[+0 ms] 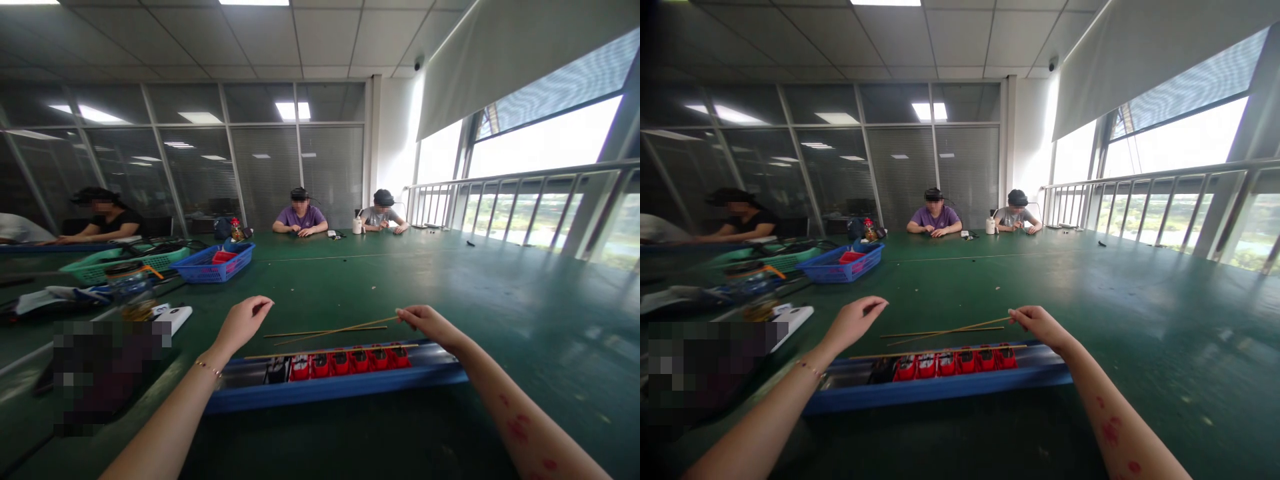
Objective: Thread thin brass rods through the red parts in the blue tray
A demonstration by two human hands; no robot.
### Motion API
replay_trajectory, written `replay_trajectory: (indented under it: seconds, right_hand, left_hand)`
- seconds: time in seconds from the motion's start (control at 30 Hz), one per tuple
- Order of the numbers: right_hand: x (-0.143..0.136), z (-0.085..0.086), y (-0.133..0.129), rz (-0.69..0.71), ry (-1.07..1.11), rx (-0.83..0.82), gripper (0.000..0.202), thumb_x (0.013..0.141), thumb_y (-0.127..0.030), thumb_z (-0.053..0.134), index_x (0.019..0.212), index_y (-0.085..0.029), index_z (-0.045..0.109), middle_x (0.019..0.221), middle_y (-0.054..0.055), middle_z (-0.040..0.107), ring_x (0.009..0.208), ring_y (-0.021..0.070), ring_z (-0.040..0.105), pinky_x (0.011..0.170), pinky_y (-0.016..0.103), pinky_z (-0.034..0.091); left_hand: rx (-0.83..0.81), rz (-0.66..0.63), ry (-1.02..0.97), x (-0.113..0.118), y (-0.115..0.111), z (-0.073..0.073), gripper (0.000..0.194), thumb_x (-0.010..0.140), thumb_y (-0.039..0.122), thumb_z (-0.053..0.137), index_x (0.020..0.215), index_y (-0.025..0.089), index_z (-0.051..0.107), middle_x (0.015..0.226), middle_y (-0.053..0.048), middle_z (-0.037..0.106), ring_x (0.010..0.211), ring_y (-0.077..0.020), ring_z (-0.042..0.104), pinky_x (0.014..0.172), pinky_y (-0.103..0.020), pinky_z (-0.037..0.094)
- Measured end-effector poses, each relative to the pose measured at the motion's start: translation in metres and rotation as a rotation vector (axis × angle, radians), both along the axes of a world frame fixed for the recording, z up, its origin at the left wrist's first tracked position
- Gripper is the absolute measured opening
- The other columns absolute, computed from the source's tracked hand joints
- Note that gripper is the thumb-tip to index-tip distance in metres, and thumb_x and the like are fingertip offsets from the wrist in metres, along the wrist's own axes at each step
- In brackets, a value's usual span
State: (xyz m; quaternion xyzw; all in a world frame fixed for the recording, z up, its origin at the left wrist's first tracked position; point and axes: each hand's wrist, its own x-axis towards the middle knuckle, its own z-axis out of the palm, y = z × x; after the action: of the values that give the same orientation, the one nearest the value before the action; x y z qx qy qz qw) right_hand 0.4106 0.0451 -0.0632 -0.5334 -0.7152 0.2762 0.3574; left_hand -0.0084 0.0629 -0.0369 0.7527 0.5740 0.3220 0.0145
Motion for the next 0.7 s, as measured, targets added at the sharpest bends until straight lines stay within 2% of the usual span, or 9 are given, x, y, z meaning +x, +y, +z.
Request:
replay_trajectory:
  seconds: [0.07,0.13,0.2,0.27,0.4,0.53,0.7]
  right_hand:
    - [-0.004,-0.005,0.005,-0.012,-0.075,-0.012,0.051,0.076,-0.059,0.043,0.073,-0.014,0.067,0.048,-0.005,0.036,0.045,0.0082,0.031,0.044,0.021,0.023]
    - [-0.006,-0.008,0.009,-0.016,-0.186,0.01,0.051,0.075,-0.059,0.044,0.07,-0.015,0.067,0.046,-0.005,0.038,0.043,0.0079,0.031,0.042,0.021,0.021]
    - [-0.008,-0.01,0.013,-0.003,-0.314,0.053,0.047,0.074,-0.058,0.047,0.066,-0.016,0.067,0.046,-0.004,0.044,0.043,0.0083,0.034,0.042,0.021,0.023]
    - [-0.01,-0.01,0.017,0.016,-0.442,0.088,0.042,0.072,-0.055,0.051,0.065,-0.017,0.067,0.05,-0.002,0.053,0.046,0.0099,0.043,0.044,0.021,0.027]
    - [-0.016,-0.008,0.027,0.05,-0.646,0.085,0.028,0.07,-0.047,0.058,0.069,-0.02,0.067,0.066,0.001,0.066,0.06,0.0146,0.057,0.051,0.021,0.035]
    - [-0.021,-0.01,0.037,0.053,-0.695,0.06,0.02,0.067,-0.041,0.062,0.069,-0.021,0.067,0.07,0.002,0.069,0.064,0.0169,0.06,0.054,0.022,0.039]
    - [-0.024,-0.016,0.042,0.038,-0.725,0.047,0.023,0.066,-0.043,0.062,0.069,-0.021,0.068,0.073,0.004,0.069,0.066,0.0185,0.061,0.054,0.022,0.039]
  left_hand:
    - [-0.003,-0.034,-0.032,0.002,-0.014,0.014,0.034,0.083,0.044,0.036,0.092,0.023,0.061,0.091,-0.001,0.067,0.084,-0.019,0.06,0.073,-0.025,0.043]
    - [-0.063,-0.137,-0.043,0.006,-0.032,0.028,0.033,0.082,0.044,0.038,0.093,0.023,0.061,0.088,-0.001,0.067,0.083,-0.0183,0.059,0.074,-0.025,0.042]
    - [-0.138,-0.238,0.004,0.013,-0.052,0.039,0.029,0.081,0.044,0.042,0.089,0.024,0.062,0.089,0.0,0.066,0.083,-0.0169,0.058,0.073,-0.024,0.042]
    - [-0.211,-0.323,0.103,0.02,-0.068,0.044,0.025,0.08,0.043,0.046,0.084,0.025,0.063,0.086,0.002,0.064,0.079,-0.015,0.058,0.069,-0.022,0.042]
    - [-0.267,-0.366,0.239,0.031,-0.082,0.038,0.019,0.079,0.037,0.049,0.085,0.026,0.063,0.084,0.002,0.062,0.072,-0.013,0.056,0.065,-0.021,0.04]
    - [-0.257,-0.364,0.276,0.038,-0.079,0.028,0.021,0.082,0.033,0.045,0.083,0.024,0.064,0.084,0.0,0.062,0.078,-0.0145,0.056,0.069,-0.022,0.039]
    - [-0.251,-0.37,0.27,0.042,-0.076,0.022,0.022,0.084,0.032,0.043,0.081,0.023,0.064,0.085,-0.001,0.062,0.079,-0.0144,0.056,0.069,-0.021,0.038]
